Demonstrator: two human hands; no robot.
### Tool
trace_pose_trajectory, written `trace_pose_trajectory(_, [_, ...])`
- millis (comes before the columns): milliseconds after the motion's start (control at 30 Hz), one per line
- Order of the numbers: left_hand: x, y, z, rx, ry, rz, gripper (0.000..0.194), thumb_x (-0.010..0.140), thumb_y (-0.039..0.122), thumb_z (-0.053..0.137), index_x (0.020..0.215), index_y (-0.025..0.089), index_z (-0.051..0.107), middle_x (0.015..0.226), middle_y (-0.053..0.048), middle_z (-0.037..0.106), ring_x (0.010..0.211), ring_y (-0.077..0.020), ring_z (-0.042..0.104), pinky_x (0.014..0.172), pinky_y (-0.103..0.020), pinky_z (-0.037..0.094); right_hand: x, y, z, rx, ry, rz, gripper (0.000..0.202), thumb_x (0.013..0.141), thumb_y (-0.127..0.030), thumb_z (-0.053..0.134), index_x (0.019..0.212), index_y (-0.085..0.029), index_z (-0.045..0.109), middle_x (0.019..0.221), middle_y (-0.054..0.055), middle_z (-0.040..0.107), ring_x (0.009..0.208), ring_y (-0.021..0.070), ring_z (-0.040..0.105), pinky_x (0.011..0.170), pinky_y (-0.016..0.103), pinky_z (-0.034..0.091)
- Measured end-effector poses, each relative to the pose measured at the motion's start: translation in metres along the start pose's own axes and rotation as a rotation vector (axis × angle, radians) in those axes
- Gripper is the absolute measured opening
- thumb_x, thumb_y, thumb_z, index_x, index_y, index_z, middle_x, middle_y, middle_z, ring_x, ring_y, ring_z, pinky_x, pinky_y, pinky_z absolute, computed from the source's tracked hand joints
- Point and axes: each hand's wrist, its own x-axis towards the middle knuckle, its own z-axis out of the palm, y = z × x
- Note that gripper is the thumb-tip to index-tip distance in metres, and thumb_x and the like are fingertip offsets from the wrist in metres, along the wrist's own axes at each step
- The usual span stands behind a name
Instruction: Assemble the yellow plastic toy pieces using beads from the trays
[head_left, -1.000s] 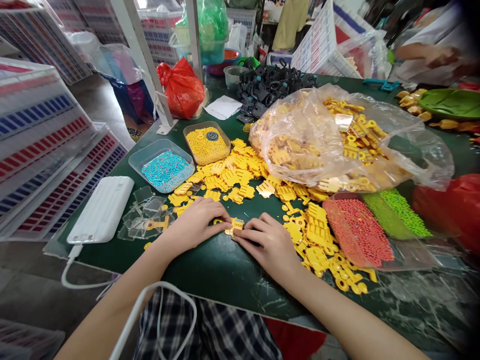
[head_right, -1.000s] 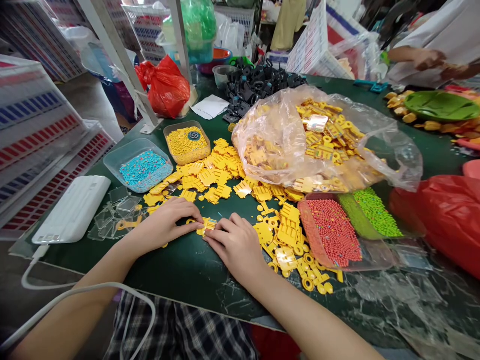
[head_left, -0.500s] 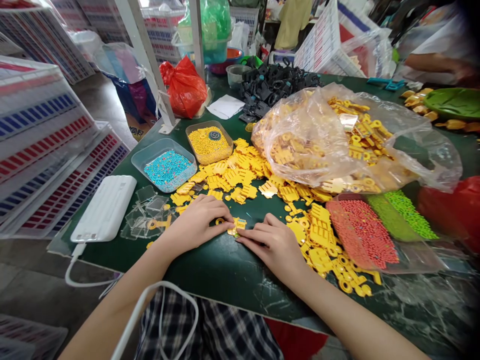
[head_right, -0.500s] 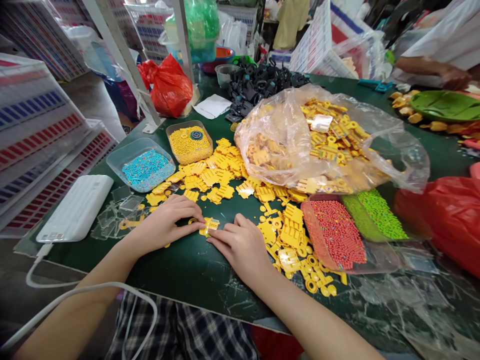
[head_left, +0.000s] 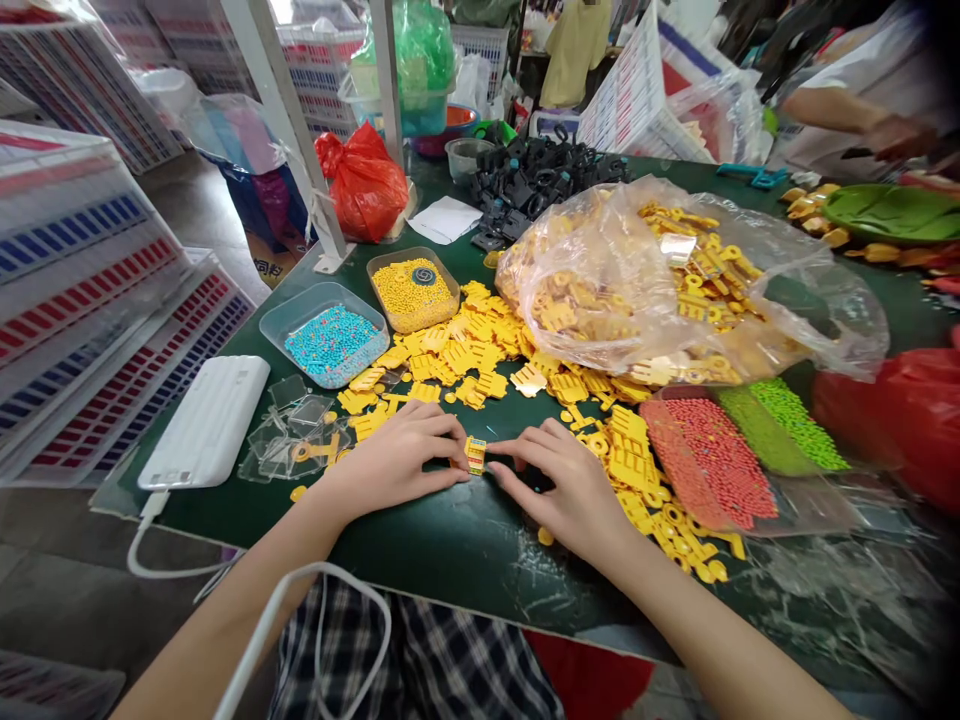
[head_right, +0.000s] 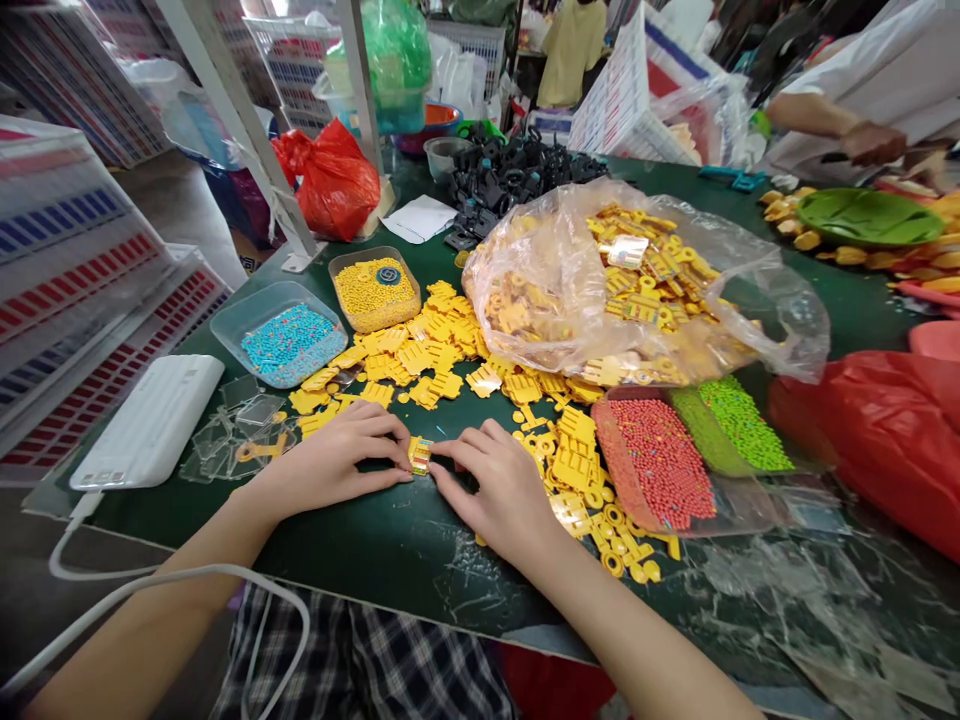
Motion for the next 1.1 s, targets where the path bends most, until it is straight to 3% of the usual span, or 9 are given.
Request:
trace_pose_trajectory(133, [-0.001,0.002,-0.002,-0.082,0.047,0.020,0.023,0.096,0.033,0.052,0.086,0.020,0.067,0.097,-0.004,0.065,0.095,-0.0190,0.055,0.088,-0.032,0.041,0.005,-0.007,-0.004,0.602,0.041,0.324,0.034,0.093,-0.044,0.048,0.112,-0.022,0.064,0.100,0.007,0.069,0.084,0.0183,0.062,0.073,0.033,0.051])
trace_pose_trajectory(300, [0.003,0.012,-0.004,-0.178,0.235,0.041,0.020,0.095,0.032,0.054,0.084,0.019,0.064,0.095,-0.005,0.064,0.093,-0.0178,0.057,0.087,-0.032,0.044,0.005,-0.021,-0.015,1.410,-0.090,0.687,0.051,0.097,-0.046,0.023,0.121,-0.016,0.057,0.127,0.015,0.063,0.112,0.0213,0.063,0.092,0.040,0.052])
trace_pose_trajectory(433, [0.026,0.035,-0.006,-0.153,0.232,0.122,0.018,0.095,0.028,0.053,0.084,0.018,0.063,0.094,-0.005,0.064,0.094,-0.0183,0.057,0.088,-0.033,0.045,-0.022,-0.034,-0.025,1.704,-0.041,0.882,0.057,0.099,-0.044,0.015,0.115,-0.015,0.062,0.132,0.014,0.061,0.112,0.0166,0.064,0.098,0.035,0.049])
trace_pose_trajectory(533, [0.069,0.066,-0.003,-0.118,0.226,0.270,0.017,0.095,0.028,0.054,0.085,0.018,0.063,0.094,-0.005,0.065,0.095,-0.0191,0.058,0.090,-0.036,0.044,-0.056,-0.038,-0.032,1.830,0.031,0.912,0.059,0.100,-0.045,0.015,0.114,-0.015,0.064,0.131,0.012,0.062,0.105,0.0149,0.067,0.094,0.031,0.050])
trace_pose_trajectory(633, [0.132,0.109,0.010,-0.098,0.241,0.422,0.015,0.093,0.029,0.059,0.086,0.017,0.064,0.096,-0.005,0.067,0.096,-0.0193,0.059,0.093,-0.036,0.044,-0.092,-0.036,-0.040,1.875,0.147,0.915,0.054,0.099,-0.045,0.022,0.114,-0.016,0.065,0.131,0.011,0.062,0.105,0.0156,0.067,0.091,0.031,0.051])
trace_pose_trajectory(733, [0.198,0.150,0.030,0.054,0.239,0.388,0.014,0.093,0.028,0.059,0.090,0.017,0.067,0.101,-0.005,0.068,0.102,-0.0184,0.059,0.095,-0.031,0.043,-0.122,-0.031,-0.051,1.900,0.328,0.920,0.046,0.098,-0.041,0.029,0.115,-0.017,0.065,0.133,0.009,0.061,0.108,0.0151,0.065,0.092,0.029,0.050])
trace_pose_trajectory(833, [0.242,0.172,0.048,0.110,0.254,0.349,0.024,0.097,0.028,0.050,0.098,0.013,0.069,0.111,-0.010,0.067,0.111,-0.0238,0.056,0.098,-0.036,0.041,-0.146,-0.027,-0.068,1.903,0.542,0.946,0.045,0.098,-0.037,0.028,0.114,-0.019,0.066,0.129,0.007,0.065,0.111,0.0159,0.064,0.092,0.030,0.051])
trace_pose_trajectory(1000, [0.252,0.166,0.057,0.172,0.165,0.327,0.025,0.096,0.027,0.052,0.098,0.013,0.072,0.109,-0.011,0.069,0.106,-0.0256,0.058,0.095,-0.039,0.043,-0.180,-0.003,-0.113,1.611,0.880,0.951,0.040,0.095,-0.032,0.029,0.117,-0.021,0.061,0.127,0.007,0.066,0.116,0.0161,0.063,0.094,0.032,0.051])
trace_pose_trajectory(1100, [0.232,0.152,0.054,0.211,0.090,0.343,0.021,0.092,0.028,0.057,0.096,0.015,0.074,0.109,-0.010,0.070,0.109,-0.0299,0.057,0.097,-0.045,0.041,-0.195,0.034,-0.140,1.032,1.032,0.836,0.038,0.090,-0.036,0.034,0.119,-0.022,0.055,0.126,0.009,0.066,0.117,0.0184,0.062,0.095,0.038,0.050])
